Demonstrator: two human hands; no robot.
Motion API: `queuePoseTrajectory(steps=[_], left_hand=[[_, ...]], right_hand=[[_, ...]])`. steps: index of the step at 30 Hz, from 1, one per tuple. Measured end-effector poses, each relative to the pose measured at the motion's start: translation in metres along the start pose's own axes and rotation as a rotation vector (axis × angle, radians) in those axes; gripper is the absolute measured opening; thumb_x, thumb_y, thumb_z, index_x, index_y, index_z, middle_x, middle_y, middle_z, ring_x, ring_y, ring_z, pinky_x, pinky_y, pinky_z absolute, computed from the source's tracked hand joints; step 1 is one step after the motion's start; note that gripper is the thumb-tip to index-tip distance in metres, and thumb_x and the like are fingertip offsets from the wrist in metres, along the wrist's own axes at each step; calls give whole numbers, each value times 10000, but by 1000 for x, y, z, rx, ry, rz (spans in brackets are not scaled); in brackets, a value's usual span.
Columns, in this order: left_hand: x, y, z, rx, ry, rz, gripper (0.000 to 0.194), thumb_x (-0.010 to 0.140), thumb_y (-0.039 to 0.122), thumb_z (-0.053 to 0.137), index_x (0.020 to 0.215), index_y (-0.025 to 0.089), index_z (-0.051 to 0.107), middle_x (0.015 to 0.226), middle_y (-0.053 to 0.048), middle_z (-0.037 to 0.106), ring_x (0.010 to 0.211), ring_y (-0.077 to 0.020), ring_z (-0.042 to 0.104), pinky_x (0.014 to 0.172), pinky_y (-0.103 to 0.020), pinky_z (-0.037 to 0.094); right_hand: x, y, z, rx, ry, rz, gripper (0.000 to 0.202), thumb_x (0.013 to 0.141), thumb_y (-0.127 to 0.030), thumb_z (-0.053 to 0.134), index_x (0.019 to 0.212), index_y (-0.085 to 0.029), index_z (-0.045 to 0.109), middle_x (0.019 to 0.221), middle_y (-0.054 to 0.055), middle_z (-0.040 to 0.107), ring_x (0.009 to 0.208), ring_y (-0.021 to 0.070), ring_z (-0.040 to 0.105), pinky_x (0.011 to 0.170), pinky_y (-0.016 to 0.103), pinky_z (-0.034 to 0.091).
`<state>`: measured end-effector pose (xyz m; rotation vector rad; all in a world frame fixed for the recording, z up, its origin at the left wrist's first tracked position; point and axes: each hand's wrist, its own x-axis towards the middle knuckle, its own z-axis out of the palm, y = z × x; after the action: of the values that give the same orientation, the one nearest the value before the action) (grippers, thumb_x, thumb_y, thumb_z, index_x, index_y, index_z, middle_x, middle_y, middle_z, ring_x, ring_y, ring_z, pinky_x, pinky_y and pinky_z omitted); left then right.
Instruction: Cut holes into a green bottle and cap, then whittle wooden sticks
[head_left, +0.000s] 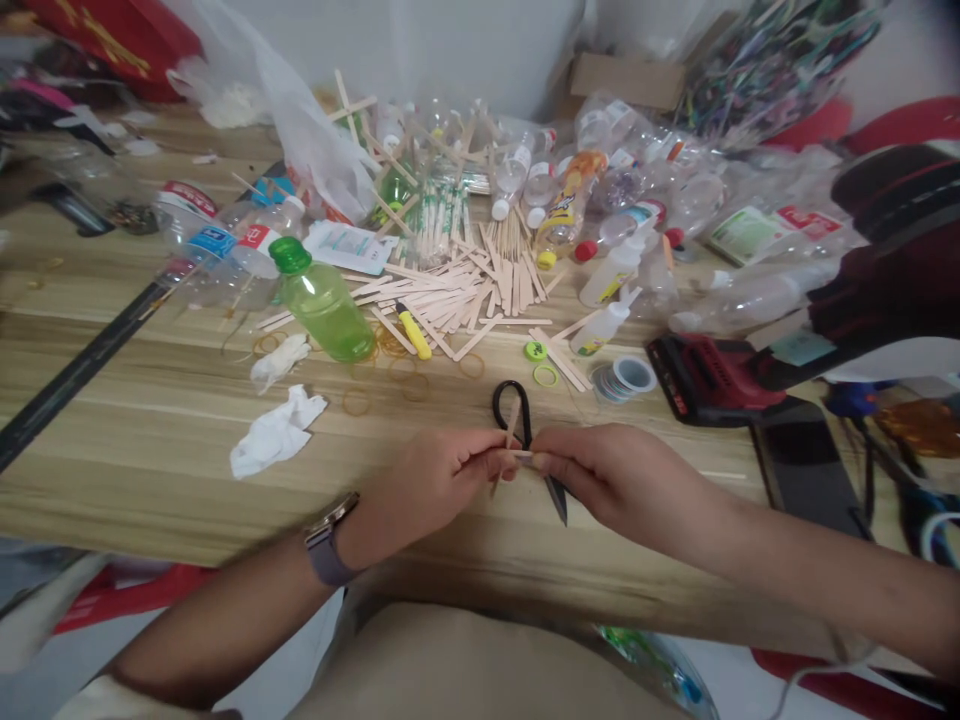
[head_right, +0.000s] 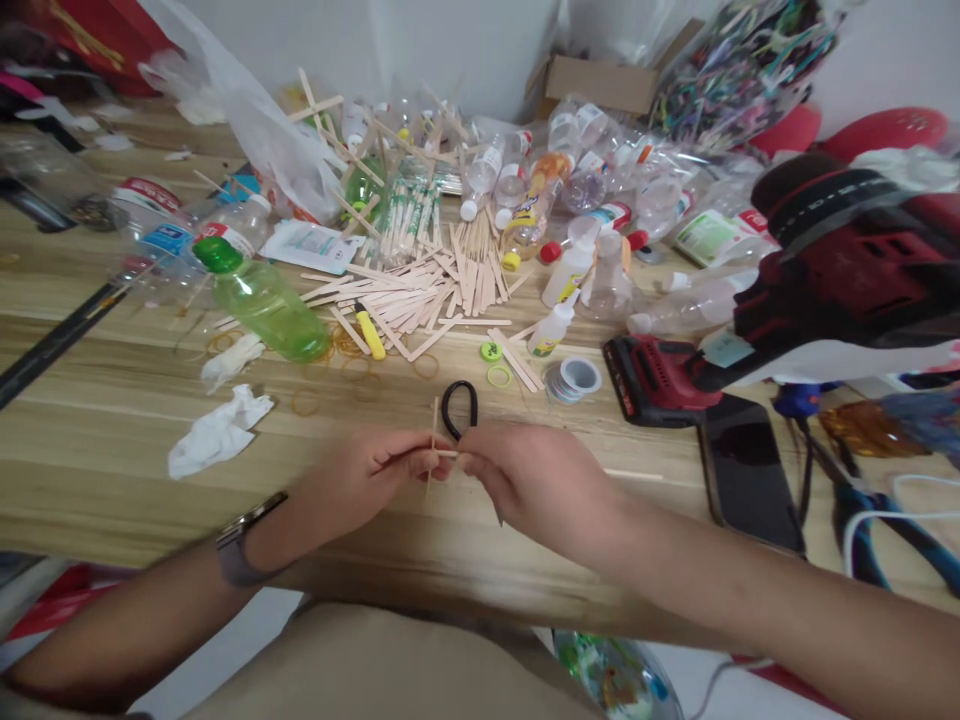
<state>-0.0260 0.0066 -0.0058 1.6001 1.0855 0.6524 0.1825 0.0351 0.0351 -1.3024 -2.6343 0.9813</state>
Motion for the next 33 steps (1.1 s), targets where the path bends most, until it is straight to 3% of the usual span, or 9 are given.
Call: queuePoseTrajectory(steps=[4, 9, 13, 20, 28, 33], left_hand=[[4, 0, 1, -389, -47, -17, 297, 924, 390, 523, 1103, 188, 647, 915, -31, 728, 831, -153, 682, 759, -265, 521], [5, 6, 2, -928, -219, -120, 232, 817, 353, 709, 971, 180, 694, 754, 1, 727, 658, -100, 685, 643, -196, 530], [5, 7, 4, -1190, -349, -201, 212, 782, 315, 758, 942, 182, 714, 733, 2, 734, 595, -69, 671, 558, -133, 490], [2, 9, 4, -1302, -427, -195, 237, 789, 302, 755, 963, 148, 709, 803, -32, 742, 640, -77, 684, 566, -118, 497], [1, 5, 4, -1330, -412, -201, 214, 822, 287, 712, 928, 105, 676, 763, -47, 726, 605, -87, 674, 529, -126, 493], [-1, 5, 5, -1327, -410, -192, 186, 835, 267, 681, 918, 101, 671, 695, -27, 676, 520, -55, 577, 484, -122, 420]], right_hand=[[-3, 1, 2, 317, 16, -13, 308, 983, -353, 360, 838, -181, 570, 754, 20, 575, 712, 149, 508, 652, 259, 369], [-12, -2, 11, 560, 9, 24, 349, 987, -416, 358, 799, -179, 532, 726, 16, 520, 655, 141, 436, 592, 263, 344], [-18, -4, 17, 668, -9, 2, 341, 992, -416, 379, 814, -167, 529, 779, 26, 516, 709, 133, 444, 624, 254, 357], [-17, -12, 14, 632, 40, -46, 316, 986, -350, 401, 754, -168, 514, 657, -24, 405, 599, 99, 348, 531, 217, 291], [-17, -10, 18, 571, 50, -30, 355, 980, -407, 390, 782, -167, 560, 707, 9, 510, 653, 119, 432, 584, 227, 341], [-18, -10, 18, 520, 68, -41, 349, 979, -398, 395, 791, -170, 580, 689, 6, 518, 642, 120, 439, 590, 233, 339]])
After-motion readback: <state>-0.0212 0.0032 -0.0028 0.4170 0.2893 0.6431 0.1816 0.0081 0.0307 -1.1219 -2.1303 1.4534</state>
